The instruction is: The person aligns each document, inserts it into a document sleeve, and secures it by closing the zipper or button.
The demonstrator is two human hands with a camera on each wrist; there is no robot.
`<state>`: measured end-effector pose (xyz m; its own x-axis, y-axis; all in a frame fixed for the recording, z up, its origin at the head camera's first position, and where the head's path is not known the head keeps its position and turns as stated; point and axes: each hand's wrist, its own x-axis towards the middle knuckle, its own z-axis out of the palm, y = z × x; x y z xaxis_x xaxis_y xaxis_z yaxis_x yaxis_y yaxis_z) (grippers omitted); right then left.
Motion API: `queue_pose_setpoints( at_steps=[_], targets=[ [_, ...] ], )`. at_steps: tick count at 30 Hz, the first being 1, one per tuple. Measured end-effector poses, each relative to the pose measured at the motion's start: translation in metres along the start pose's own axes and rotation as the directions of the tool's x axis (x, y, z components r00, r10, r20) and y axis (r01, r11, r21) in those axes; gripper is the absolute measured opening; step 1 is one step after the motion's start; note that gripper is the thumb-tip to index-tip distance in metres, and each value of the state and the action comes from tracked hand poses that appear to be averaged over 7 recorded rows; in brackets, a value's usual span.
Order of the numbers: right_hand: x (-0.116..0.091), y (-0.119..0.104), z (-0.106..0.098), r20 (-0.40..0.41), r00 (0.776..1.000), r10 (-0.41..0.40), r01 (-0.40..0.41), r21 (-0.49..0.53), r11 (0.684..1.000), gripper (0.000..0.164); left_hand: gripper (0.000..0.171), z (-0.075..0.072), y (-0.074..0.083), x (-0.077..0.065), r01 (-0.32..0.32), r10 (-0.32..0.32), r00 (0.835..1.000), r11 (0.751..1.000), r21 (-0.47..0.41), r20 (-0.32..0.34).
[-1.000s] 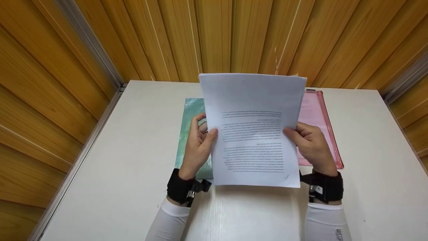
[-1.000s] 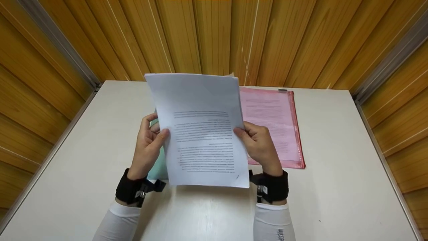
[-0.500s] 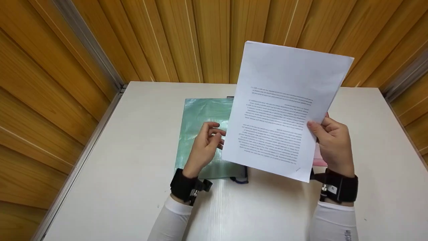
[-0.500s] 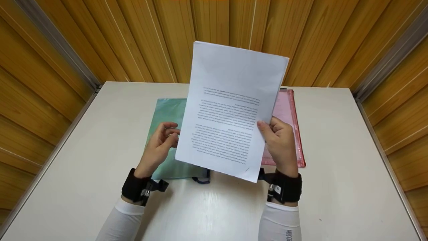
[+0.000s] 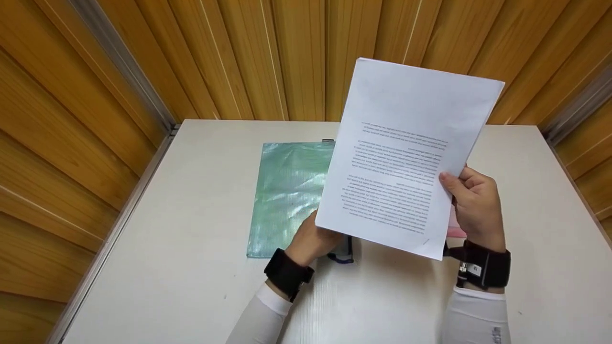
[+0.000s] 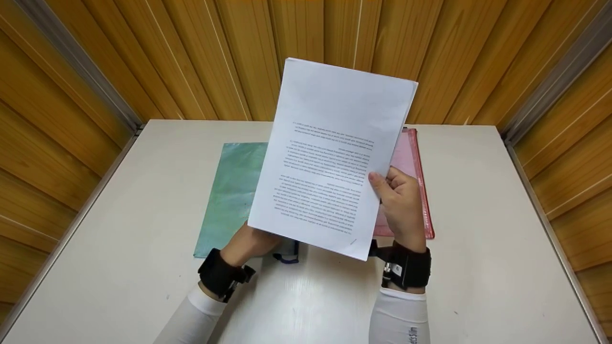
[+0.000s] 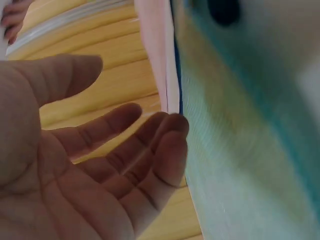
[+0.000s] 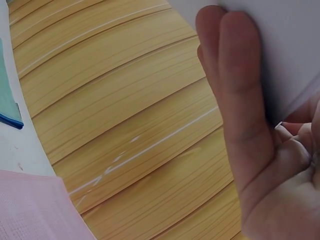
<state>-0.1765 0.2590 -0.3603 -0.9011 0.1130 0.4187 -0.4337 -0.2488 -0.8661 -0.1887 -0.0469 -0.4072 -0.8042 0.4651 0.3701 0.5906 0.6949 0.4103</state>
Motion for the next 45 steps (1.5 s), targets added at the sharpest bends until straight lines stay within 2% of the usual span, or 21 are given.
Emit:
queue_pose_setpoints(
  at_steps=[1, 3, 6, 7, 8, 10, 12, 15, 17, 21, 23, 29, 34, 40, 45],
  targets=[
    [0.000, 0.001, 0.000, 0.004, 1.000, 0.002, -0.002, 0.010, 1.000, 0.040, 0.048, 0.005, 0.002, 0.000, -0.041, 0.043, 0.999, 0.996, 0.075, -0.029],
    [0.001, 0.002, 0.000, 0.012, 1.000, 0.007, -0.007, 0.027, 1.000, 0.040, 0.044, 0.015, 0.006, 0.000, -0.068, 0.091, 0.989, 0.979, 0.193, -0.113],
    [0.001, 0.004, 0.000, 0.025, 1.000, 0.016, -0.017, 0.051, 0.999, 0.040, 0.047, 0.027, 0.008, -0.003, -0.072, 0.170, 0.953, 0.931, 0.359, -0.251],
    [0.001, 0.004, 0.000, 0.028, 0.999, 0.017, -0.018, 0.053, 0.998, 0.041, 0.049, 0.030, 0.008, -0.005, -0.060, 0.175, 0.943, 0.926, 0.372, -0.284],
    [0.001, 0.004, -0.001, 0.031, 0.999, 0.017, -0.018, 0.052, 0.998, 0.041, 0.053, 0.033, 0.008, -0.006, -0.038, 0.157, 0.938, 0.933, 0.359, -0.310],
    [0.002, 0.004, -0.001, 0.037, 0.999, 0.013, -0.015, 0.059, 0.998, 0.042, 0.059, 0.037, 0.008, -0.009, -0.018, 0.151, 0.931, 0.928, 0.373, -0.332],
    [0.003, 0.004, -0.002, 0.040, 0.999, 0.006, -0.008, 0.064, 0.998, 0.042, 0.067, 0.038, 0.009, -0.012, 0.004, 0.134, 0.931, 0.927, 0.375, -0.341],
    [0.003, 0.004, -0.004, 0.044, 0.999, 0.000, -0.004, 0.097, 0.995, 0.041, 0.070, 0.038, 0.011, -0.013, 0.028, 0.142, 0.928, 0.895, 0.446, -0.343],
    [0.003, 0.004, -0.005, 0.040, 0.999, -0.003, -0.002, 0.106, 0.994, 0.041, 0.068, 0.037, 0.012, -0.013, 0.050, 0.128, 0.929, 0.887, 0.459, -0.348],
    [0.003, 0.005, -0.007, 0.041, 0.999, -0.012, 0.007, 0.115, 0.993, 0.042, 0.062, 0.032, 0.016, -0.013, 0.122, 0.029, 0.937, 0.906, 0.404, -0.349],
    [0.002, 0.005, -0.007, 0.039, 0.999, -0.009, 0.005, 0.109, 0.994, 0.043, 0.061, 0.027, 0.019, -0.015, 0.171, -0.041, 0.945, 0.908, 0.384, -0.325],
    [0.002, 0.005, -0.005, 0.036, 0.999, 0.011, -0.014, 0.093, 0.996, 0.045, 0.055, 0.011, 0.024, -0.021, 0.262, -0.178, 0.956, 0.878, 0.400, -0.235],
    [0.002, 0.005, -0.005, 0.032, 0.999, 0.012, -0.014, 0.089, 0.996, 0.045, 0.038, 0.007, 0.021, -0.021, 0.270, -0.178, 0.955, 0.852, 0.448, -0.237],
    [0.003, 0.005, -0.005, 0.032, 0.999, -0.005, 0.001, 0.122, 0.993, 0.041, 0.013, 0.006, 0.014, -0.020, 0.256, -0.120, 0.952, 0.818, 0.515, -0.282],
    [0.004, 0.005, -0.003, 0.048, 0.998, -0.029, 0.021, 0.152, 0.988, 0.037, 0.008, 0.005, 0.009, -0.019, 0.252, -0.092, 0.947, 0.807, 0.534, -0.308]
  ],
)
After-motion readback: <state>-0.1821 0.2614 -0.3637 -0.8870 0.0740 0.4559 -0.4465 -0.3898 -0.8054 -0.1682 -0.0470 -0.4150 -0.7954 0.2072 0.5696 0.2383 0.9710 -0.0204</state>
